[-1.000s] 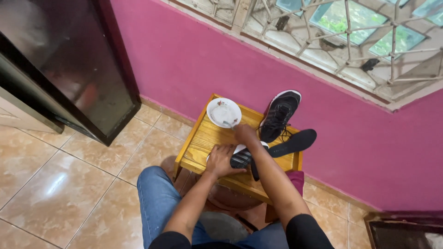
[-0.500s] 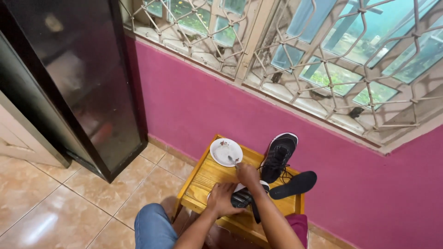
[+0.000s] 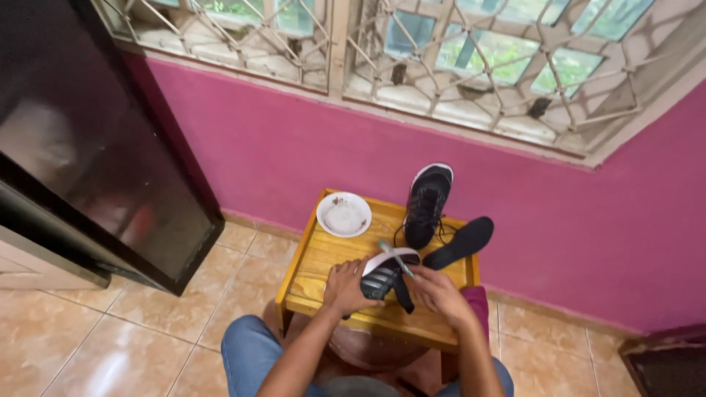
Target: The person cleans a black and white sneaker using a brush and a cloth. They scrub the upper and sides of the shoe, then wipe it with a cloth. The shoe is placed on a small wooden table with another shoe, a plate, and a cloth nearby.
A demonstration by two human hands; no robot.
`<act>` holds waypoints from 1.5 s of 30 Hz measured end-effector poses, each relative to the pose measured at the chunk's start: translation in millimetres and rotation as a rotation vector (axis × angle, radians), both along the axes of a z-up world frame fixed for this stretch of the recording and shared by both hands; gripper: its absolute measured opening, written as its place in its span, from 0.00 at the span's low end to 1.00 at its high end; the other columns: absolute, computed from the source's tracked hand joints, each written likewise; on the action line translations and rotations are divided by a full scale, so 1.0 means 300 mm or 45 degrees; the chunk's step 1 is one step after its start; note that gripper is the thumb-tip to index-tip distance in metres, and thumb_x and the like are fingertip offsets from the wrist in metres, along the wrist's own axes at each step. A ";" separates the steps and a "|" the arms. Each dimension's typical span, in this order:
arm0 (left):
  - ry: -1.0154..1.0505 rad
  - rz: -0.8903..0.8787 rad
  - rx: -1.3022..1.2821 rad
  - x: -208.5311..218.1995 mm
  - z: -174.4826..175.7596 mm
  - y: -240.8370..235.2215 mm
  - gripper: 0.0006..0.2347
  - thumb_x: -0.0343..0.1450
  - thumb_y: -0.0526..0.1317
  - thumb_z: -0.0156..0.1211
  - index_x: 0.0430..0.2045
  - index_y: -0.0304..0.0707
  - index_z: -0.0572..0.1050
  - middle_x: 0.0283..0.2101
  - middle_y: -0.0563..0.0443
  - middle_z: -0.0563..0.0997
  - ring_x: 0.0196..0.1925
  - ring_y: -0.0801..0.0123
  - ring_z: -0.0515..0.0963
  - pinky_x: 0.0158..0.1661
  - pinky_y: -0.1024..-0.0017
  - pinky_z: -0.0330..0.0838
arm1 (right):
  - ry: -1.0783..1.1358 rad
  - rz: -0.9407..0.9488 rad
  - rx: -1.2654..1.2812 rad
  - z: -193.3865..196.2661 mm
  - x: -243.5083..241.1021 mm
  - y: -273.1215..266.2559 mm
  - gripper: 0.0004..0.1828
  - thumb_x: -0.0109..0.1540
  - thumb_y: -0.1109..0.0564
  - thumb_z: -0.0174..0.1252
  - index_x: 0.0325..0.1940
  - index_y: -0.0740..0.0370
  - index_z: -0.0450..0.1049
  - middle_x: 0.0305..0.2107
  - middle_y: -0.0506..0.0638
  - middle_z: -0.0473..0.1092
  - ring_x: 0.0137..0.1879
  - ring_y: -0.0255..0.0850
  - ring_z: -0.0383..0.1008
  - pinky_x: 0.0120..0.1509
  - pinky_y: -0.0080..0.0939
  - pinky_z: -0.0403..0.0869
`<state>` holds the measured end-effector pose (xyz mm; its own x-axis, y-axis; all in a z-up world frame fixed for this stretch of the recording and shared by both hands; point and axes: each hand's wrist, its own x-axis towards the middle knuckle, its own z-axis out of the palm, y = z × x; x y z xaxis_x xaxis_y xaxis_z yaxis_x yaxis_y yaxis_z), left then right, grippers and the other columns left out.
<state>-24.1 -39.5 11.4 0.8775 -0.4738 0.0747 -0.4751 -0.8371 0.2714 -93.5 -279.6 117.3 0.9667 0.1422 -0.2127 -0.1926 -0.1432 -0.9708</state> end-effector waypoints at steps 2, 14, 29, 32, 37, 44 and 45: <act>0.034 0.000 -0.035 0.003 0.006 0.000 0.53 0.55 0.82 0.50 0.72 0.47 0.56 0.64 0.44 0.71 0.62 0.51 0.70 0.58 0.54 0.58 | 0.142 0.072 0.005 -0.005 -0.118 -0.075 0.24 0.67 0.55 0.54 0.65 0.66 0.75 0.11 0.47 0.60 0.13 0.30 0.51 0.20 0.31 0.50; -0.084 0.027 -0.423 0.061 -0.080 0.028 0.42 0.59 0.76 0.58 0.56 0.40 0.78 0.53 0.42 0.83 0.57 0.51 0.80 0.54 0.57 0.72 | 0.089 0.159 -0.503 -0.163 -0.306 0.037 0.18 0.66 0.51 0.56 0.52 0.65 0.81 0.42 0.66 0.79 0.54 0.60 0.78 0.61 0.57 0.74; -0.073 0.078 -0.589 0.050 0.039 0.036 0.39 0.53 0.68 0.74 0.55 0.47 0.78 0.51 0.50 0.84 0.52 0.55 0.83 0.52 0.63 0.77 | 0.073 -0.015 -0.860 -0.279 -0.213 0.279 0.16 0.66 0.45 0.51 0.54 0.41 0.79 0.43 0.53 0.79 0.53 0.57 0.78 0.58 0.57 0.76; 0.077 0.088 -0.555 0.068 0.071 0.041 0.39 0.54 0.67 0.74 0.59 0.49 0.76 0.52 0.50 0.83 0.55 0.54 0.82 0.55 0.62 0.75 | 0.058 0.084 -0.942 -0.262 -0.166 0.336 0.16 0.64 0.46 0.49 0.45 0.47 0.82 0.36 0.62 0.80 0.48 0.64 0.79 0.53 0.61 0.78; 0.187 0.151 -0.535 0.067 0.077 0.057 0.39 0.54 0.68 0.73 0.58 0.50 0.76 0.51 0.49 0.83 0.55 0.55 0.81 0.57 0.62 0.74 | 0.190 0.053 -1.145 -0.217 -0.136 0.263 0.18 0.64 0.42 0.47 0.44 0.39 0.84 0.31 0.63 0.79 0.46 0.63 0.81 0.50 0.64 0.78; 0.169 0.120 -0.509 0.042 0.100 0.048 0.38 0.54 0.67 0.74 0.58 0.53 0.76 0.52 0.52 0.82 0.55 0.58 0.81 0.56 0.65 0.75 | 0.049 0.109 -1.067 -0.334 -0.120 0.364 0.16 0.63 0.45 0.48 0.46 0.37 0.82 0.31 0.63 0.78 0.45 0.63 0.81 0.50 0.63 0.79; 0.125 0.101 -0.525 0.050 0.092 0.050 0.38 0.53 0.67 0.75 0.57 0.56 0.76 0.52 0.55 0.82 0.55 0.60 0.81 0.56 0.65 0.75 | 0.045 0.155 -0.955 -0.347 -0.113 0.392 0.18 0.63 0.47 0.48 0.51 0.33 0.80 0.35 0.64 0.79 0.48 0.64 0.79 0.54 0.65 0.78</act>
<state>-9.1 -24.6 38.9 0.9224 -0.3525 0.1579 -0.3688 -0.6822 0.6313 -127.3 -162.1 13.1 0.9442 0.0524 -0.3251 -0.1625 -0.7845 -0.5984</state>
